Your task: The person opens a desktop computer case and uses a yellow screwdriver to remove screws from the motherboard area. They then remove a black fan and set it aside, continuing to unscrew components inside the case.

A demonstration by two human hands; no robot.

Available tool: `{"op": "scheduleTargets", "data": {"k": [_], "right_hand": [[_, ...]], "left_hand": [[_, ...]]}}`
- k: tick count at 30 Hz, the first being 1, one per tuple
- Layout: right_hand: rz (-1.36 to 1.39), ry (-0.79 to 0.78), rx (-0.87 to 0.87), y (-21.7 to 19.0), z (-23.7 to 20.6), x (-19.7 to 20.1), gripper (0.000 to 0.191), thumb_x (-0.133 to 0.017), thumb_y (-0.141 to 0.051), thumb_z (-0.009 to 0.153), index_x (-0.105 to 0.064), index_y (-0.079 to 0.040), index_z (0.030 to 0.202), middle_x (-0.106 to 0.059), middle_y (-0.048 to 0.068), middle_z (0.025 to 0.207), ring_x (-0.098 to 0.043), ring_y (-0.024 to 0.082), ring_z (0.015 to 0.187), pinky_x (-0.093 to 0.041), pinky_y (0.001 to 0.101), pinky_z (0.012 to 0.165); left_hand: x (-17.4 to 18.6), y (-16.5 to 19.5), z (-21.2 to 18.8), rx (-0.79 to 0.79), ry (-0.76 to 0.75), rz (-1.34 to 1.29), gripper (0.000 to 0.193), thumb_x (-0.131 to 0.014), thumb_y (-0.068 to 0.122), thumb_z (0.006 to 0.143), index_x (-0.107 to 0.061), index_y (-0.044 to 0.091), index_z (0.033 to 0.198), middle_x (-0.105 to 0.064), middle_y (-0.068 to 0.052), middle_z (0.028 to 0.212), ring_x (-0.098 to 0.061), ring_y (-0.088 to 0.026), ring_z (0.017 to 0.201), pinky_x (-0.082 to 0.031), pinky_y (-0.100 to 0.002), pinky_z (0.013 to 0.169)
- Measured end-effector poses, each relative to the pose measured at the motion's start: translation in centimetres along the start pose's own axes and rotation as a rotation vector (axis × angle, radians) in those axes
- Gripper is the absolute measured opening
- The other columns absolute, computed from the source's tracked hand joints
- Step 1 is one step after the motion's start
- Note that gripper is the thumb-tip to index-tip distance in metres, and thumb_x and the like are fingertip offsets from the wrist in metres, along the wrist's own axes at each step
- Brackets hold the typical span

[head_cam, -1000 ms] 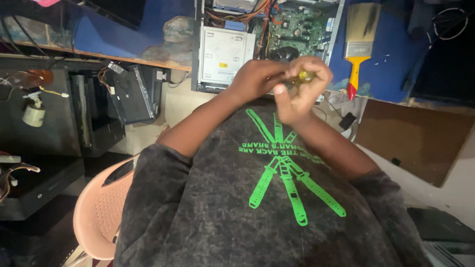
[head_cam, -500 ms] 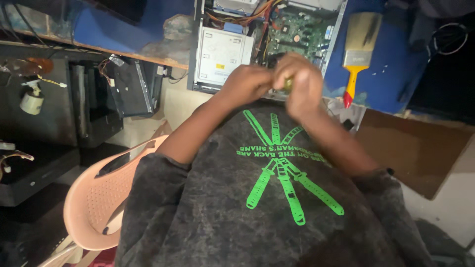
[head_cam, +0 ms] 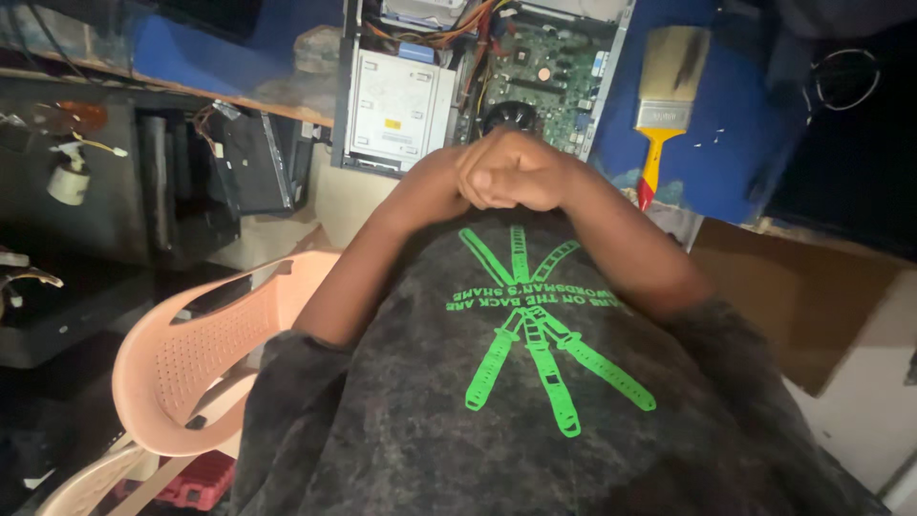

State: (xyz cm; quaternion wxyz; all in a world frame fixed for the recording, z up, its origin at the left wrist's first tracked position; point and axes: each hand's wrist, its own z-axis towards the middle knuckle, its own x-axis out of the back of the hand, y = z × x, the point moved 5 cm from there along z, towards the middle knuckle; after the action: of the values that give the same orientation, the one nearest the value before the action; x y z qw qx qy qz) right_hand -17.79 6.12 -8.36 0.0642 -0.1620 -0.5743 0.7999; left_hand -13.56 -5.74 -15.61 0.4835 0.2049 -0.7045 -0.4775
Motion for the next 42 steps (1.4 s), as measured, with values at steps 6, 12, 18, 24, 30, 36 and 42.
{"op": "scheduleTargets", "data": {"k": [6, 12, 18, 24, 30, 36, 42], "right_hand": [[-0.448, 0.564, 0.349, -3.3, -1.2, -2.8, 0.036, -0.056, -0.034, 0.116, -0.047, 0.000, 0.107, -0.057, 0.018, 0.105, -0.058, 0.031, 0.093, -0.048, 0.0366, 0.088], [-0.579, 0.484, 0.329, -1.0, -1.5, -3.1, 0.032, -0.071, -0.026, 0.102, -0.051, -0.002, 0.096, -0.057, 0.013, 0.087, -0.056, 0.028, 0.072, -0.046, 0.0377, 0.070], [-0.032, -0.024, 0.045, 0.2, -0.3, 0.5, 0.055, -0.049, -0.040, 0.107, -0.044, -0.008, 0.063, -0.049, 0.002, 0.064, -0.052, 0.018, 0.061, -0.042, 0.0323, 0.062], [-0.449, 0.579, 0.170, -1.5, -1.5, -1.3, 0.037, -0.056, -0.031, 0.111, -0.052, -0.005, 0.085, -0.059, 0.009, 0.088, -0.058, 0.023, 0.076, -0.048, 0.0336, 0.074], [-0.660, 0.658, 0.322, -1.0, -2.1, -3.8, 0.041, -0.072, -0.029, 0.104, -0.046, 0.003, 0.098, -0.055, 0.014, 0.094, -0.058, 0.028, 0.077, -0.048, 0.0359, 0.072], [-0.287, 0.283, 0.096, -0.1, -1.2, -0.3, 0.038, -0.056, -0.020, 0.104, -0.045, -0.008, 0.069, -0.049, 0.005, 0.066, -0.050, 0.023, 0.061, -0.042, 0.0358, 0.062], [-0.706, 0.848, 0.342, -2.5, -0.3, -3.4, 0.042, -0.057, -0.033, 0.113, -0.048, 0.004, 0.094, -0.056, 0.016, 0.090, -0.057, 0.030, 0.080, -0.048, 0.0418, 0.076]], "left_hand": [[-0.8, -1.5, -0.6, -0.026, 0.244, 0.206, 0.019, -0.078, 0.009, 0.082, -0.070, 0.007, 0.099, -0.073, -0.016, 0.096, -0.070, -0.039, 0.091, -0.055, -0.047, 0.076], [-1.4, -1.2, -1.4, -0.023, 0.371, 0.058, 0.019, -0.075, 0.009, 0.086, -0.072, 0.009, 0.104, -0.073, -0.013, 0.099, -0.072, -0.038, 0.090, -0.058, -0.044, 0.077], [-0.4, -0.8, -0.6, -0.205, 0.107, 0.116, 0.043, -0.076, 0.009, 0.077, -0.066, 0.003, 0.118, -0.071, -0.019, 0.107, -0.069, -0.044, 0.094, -0.055, -0.048, 0.077], [-0.3, -1.3, 0.5, -0.100, 0.166, 0.191, 0.026, -0.078, 0.010, 0.081, -0.070, 0.008, 0.106, -0.073, -0.014, 0.098, -0.072, -0.038, 0.089, -0.057, -0.046, 0.077], [1.2, 0.9, 1.3, -0.248, 0.129, 0.081, 0.026, -0.078, 0.015, 0.079, -0.066, 0.006, 0.100, -0.071, -0.015, 0.099, -0.069, -0.040, 0.092, -0.055, -0.048, 0.078], [1.2, 0.3, 1.7, -0.340, -0.093, 0.077, 0.027, -0.073, 0.012, 0.080, -0.067, 0.005, 0.105, -0.071, -0.018, 0.102, -0.068, -0.042, 0.096, -0.053, -0.051, 0.082], [0.9, -1.3, 1.7, -0.184, 0.067, 0.118, 0.018, -0.075, 0.012, 0.084, -0.068, 0.008, 0.099, -0.072, -0.016, 0.094, -0.069, -0.039, 0.088, -0.056, -0.047, 0.079]]}}
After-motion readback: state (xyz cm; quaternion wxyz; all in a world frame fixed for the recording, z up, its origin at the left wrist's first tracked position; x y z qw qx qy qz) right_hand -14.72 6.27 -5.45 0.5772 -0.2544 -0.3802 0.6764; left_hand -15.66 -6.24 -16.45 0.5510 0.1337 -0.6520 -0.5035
